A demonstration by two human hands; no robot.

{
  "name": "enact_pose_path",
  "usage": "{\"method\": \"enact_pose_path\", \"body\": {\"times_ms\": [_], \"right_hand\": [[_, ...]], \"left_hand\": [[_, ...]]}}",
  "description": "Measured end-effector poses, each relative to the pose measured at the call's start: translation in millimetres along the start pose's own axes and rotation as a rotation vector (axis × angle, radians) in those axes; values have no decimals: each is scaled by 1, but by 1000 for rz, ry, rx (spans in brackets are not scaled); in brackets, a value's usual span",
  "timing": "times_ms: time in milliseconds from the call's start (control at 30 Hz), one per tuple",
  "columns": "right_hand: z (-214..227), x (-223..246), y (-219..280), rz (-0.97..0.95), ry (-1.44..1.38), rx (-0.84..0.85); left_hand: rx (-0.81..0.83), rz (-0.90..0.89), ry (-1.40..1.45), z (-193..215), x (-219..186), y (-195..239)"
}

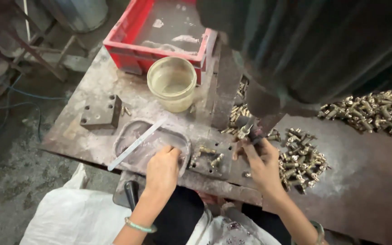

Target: Deburr and finish small brass fittings using a drill press at a workbench.

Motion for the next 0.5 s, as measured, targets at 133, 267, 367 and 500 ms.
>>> {"method": "enact_pose_path", "body": {"times_ms": [133, 267, 367, 500], "right_hand": [[4, 6, -3, -4, -50, 21], [5, 16, -1, -12, 14, 62], [16, -4, -11, 22, 40, 87], [12, 9, -6, 36, 48, 87]], "left_hand": [[26, 5, 70, -4, 14, -8], [122, 366, 539, 11, 28, -7], [137, 411, 1125, -9, 31, 13], [111, 431, 1178, -19, -27, 40]]}}
Point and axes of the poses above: each hand's wrist, its own y-axis away from the middle knuckle, its own z-axis out of the back of the hand, x = y × z, the point moved 2 cm from there along -y, towards the middle knuckle, and after that the axes turned 3 degrees about x, right-handed, at the moved point
